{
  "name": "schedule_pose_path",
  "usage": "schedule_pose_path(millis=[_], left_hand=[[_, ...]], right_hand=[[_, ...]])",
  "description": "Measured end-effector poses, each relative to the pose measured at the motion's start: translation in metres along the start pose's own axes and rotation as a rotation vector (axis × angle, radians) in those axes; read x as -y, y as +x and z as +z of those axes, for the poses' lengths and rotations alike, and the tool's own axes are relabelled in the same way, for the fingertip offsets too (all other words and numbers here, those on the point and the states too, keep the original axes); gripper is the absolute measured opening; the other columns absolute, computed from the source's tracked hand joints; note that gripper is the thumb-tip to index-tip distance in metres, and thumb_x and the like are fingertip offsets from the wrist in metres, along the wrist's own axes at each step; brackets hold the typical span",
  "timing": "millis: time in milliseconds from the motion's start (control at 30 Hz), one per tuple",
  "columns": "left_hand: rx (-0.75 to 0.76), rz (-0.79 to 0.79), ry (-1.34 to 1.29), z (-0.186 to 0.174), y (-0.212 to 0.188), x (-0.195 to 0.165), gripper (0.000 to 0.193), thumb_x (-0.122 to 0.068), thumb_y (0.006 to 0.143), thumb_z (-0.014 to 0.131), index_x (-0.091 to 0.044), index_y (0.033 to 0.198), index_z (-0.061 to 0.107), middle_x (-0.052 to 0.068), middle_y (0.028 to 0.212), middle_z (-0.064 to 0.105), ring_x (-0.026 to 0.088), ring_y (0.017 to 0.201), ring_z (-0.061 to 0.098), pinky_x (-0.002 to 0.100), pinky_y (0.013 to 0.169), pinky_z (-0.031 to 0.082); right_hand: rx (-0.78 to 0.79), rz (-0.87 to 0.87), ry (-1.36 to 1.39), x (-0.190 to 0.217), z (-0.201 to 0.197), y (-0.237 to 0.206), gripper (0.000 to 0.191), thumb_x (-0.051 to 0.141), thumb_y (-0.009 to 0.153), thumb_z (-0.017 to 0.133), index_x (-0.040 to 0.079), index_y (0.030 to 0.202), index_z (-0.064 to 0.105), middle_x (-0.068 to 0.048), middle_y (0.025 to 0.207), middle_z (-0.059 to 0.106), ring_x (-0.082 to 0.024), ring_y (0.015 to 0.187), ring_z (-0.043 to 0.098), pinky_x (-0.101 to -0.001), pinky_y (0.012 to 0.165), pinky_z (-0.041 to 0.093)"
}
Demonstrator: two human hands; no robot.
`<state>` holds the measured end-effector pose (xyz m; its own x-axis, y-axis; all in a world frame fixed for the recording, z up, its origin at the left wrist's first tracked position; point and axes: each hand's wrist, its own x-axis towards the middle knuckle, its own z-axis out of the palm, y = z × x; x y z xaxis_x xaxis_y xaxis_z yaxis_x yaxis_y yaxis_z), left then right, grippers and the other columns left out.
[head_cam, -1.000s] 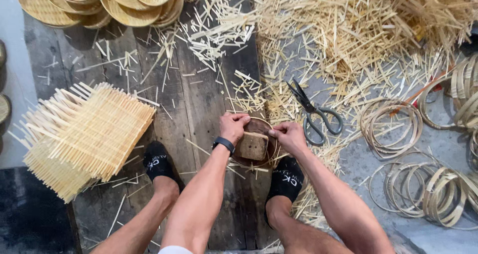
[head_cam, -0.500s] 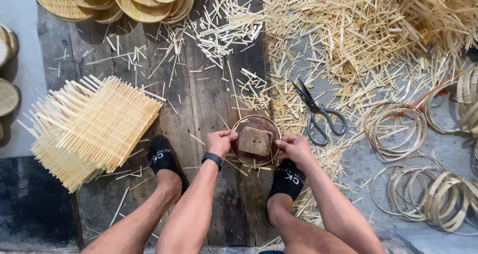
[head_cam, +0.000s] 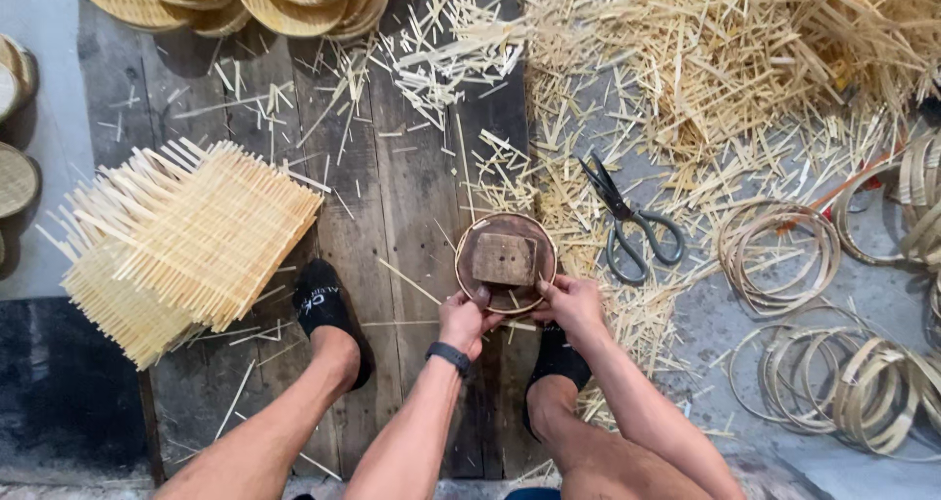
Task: The person sits on the floor and assembles round bamboo sieve bases. They trim the protruding ends of a woven bamboo mat with scissors, bend a thin bamboo rim ring around the mat edge, press the rim in place using a round wooden form and a wooden block, then stack the finished mat with others.
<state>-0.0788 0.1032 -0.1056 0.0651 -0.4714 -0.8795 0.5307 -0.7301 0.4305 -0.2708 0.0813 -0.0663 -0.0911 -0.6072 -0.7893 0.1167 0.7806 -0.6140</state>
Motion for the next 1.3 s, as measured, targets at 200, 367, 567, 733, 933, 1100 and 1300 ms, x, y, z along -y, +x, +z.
schedule_pose_path(millis=[200,367,567,733,933,1100,1300], left_hand=[[-0.037,0.167,0.237,0.000,-0.006,-0.028,0.018,-0.012,0.096,0.068,0.000,0.109,0.071,0.012,0.098,0.075,0.020,0.078,0.072,0.035,0.066,0.063],[0.203,1.097,0.817,0.005,-0.066,-0.093,0.032,-0.019,0.093,0.073,-0.002,0.121,0.072,0.012,0.101,0.072,0.022,0.088,0.070,0.034,0.078,0.058],[0.156,1.041,0.877,0.072,-0.115,-0.109,0.047,-0.043,0.100,0.060,-0.007,0.129,0.067,0.018,0.109,0.074,0.030,0.097,0.073,0.037,0.080,0.058],[0.099,1.049,0.866,0.050,-0.063,-0.115,0.048,-0.047,0.102,0.055,-0.010,0.124,0.074,0.019,0.106,0.076,0.027,0.098,0.077,0.037,0.080,0.059],[-0.069,0.490,0.855,-0.011,0.033,-0.171,0.054,-0.052,0.097,0.063,-0.001,0.110,0.077,0.011,0.091,0.079,0.018,0.085,0.072,0.035,0.079,0.057],[0.161,0.489,-0.082,-0.013,0.043,-0.270,0.060,-0.052,0.096,0.055,0.002,0.117,0.069,0.010,0.107,0.078,0.019,0.093,0.076,0.035,0.083,0.062],[0.126,0.374,0.118,0.015,0.035,-0.257,0.043,-0.047,0.103,0.055,-0.006,0.097,0.069,0.010,0.080,0.071,0.021,0.066,0.069,0.036,0.059,0.058]], right_hand=[[0.037,-0.099,-0.201,0.024,-0.010,-0.013,0.027,0.016,0.093,0.073,-0.008,0.105,0.076,-0.013,0.083,0.073,-0.022,0.071,0.068,-0.0357,0.059,0.058],[0.126,-0.152,0.071,0.058,-0.011,-0.031,0.065,0.027,0.082,0.072,0.013,0.139,0.044,-0.002,0.118,0.065,-0.012,0.103,0.066,-0.0347,0.080,0.061],[0.175,-0.288,0.127,0.051,0.026,-0.035,0.063,0.021,0.078,0.080,-0.002,0.132,0.055,-0.012,0.111,0.066,-0.020,0.097,0.066,-0.0332,0.081,0.056],[0.168,-0.215,0.020,0.047,0.013,-0.016,0.064,0.019,0.076,0.079,0.000,0.131,0.054,-0.012,0.106,0.067,-0.020,0.090,0.067,-0.0342,0.076,0.058],[0.503,-0.109,0.582,0.043,-0.042,-0.016,0.056,0.016,0.084,0.068,0.000,0.134,0.048,-0.014,0.111,0.066,-0.027,0.093,0.070,-0.0452,0.079,0.061],[0.447,-0.206,0.525,0.046,-0.057,-0.018,0.053,0.018,0.088,0.064,0.002,0.136,0.049,-0.014,0.117,0.066,-0.027,0.102,0.069,-0.0445,0.083,0.060],[0.446,-0.195,0.501,0.055,-0.030,-0.024,0.053,0.019,0.089,0.065,0.003,0.136,0.048,-0.013,0.121,0.065,-0.027,0.109,0.067,-0.0459,0.092,0.057]])
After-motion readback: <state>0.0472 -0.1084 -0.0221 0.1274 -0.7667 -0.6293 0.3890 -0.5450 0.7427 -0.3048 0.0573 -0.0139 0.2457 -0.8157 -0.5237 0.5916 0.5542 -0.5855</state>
